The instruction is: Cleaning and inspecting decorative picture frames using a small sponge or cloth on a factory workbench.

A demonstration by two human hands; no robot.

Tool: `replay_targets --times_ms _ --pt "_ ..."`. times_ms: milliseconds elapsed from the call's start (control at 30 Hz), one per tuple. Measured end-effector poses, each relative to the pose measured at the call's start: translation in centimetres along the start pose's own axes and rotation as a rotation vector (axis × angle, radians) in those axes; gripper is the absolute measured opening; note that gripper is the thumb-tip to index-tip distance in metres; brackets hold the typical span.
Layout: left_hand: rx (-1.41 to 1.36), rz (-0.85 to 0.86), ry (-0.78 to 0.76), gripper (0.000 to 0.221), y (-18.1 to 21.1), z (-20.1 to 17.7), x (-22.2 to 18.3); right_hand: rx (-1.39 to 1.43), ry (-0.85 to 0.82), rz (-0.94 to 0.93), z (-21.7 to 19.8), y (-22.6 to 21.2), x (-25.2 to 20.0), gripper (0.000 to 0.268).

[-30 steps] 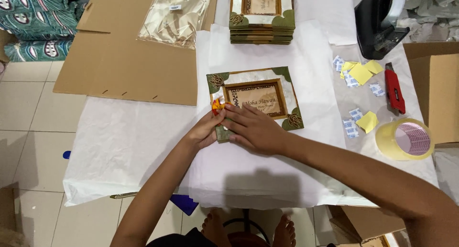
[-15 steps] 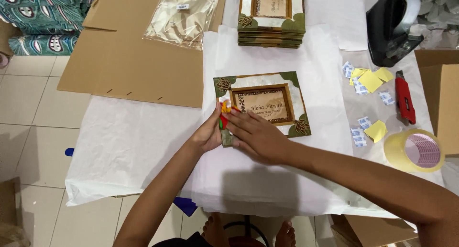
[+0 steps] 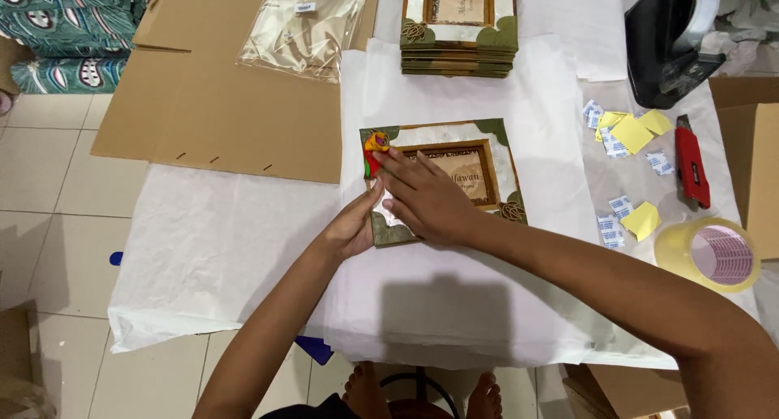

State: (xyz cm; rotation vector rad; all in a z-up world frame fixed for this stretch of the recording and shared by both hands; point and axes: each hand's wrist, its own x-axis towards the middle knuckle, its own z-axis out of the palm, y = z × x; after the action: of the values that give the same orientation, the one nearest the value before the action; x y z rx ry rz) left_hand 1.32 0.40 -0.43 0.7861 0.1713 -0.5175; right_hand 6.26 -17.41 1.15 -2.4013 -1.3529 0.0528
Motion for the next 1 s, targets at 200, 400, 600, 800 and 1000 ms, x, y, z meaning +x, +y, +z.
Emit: replay_targets --times_ms 200,400,600,800,1000 --pt "-0.04 0.005 -0.019 0.074 -0.6 -1.0 0.6 0.073 -0.07 0.03 -0.7 -0.7 -0.3 0.056" --pt "-0.033 -0.027 -0.024 0.076 -0.9 -1.1 0.6 0.037 -0.065 -0.037 0.8 -2.1 -3.1 0.056" --pt "-0.047 -0.03 -0.008 0.072 -1.0 -1.1 0.4 0.031 -0.078 -0.015 0.7 -2.7 -3.7 0.057" --pt "-0.054 -0.017 0.001 0.066 0.2 0.2 0.3 0.114 -0.134 0.105 -1.2 -2.1 -0.5 0.058" --pt "-0.04 -0.028 0.018 0.074 0.2 0.2 0.1 0.144 -0.14 0.121 -0.7 -1.7 -0.1 0.056"
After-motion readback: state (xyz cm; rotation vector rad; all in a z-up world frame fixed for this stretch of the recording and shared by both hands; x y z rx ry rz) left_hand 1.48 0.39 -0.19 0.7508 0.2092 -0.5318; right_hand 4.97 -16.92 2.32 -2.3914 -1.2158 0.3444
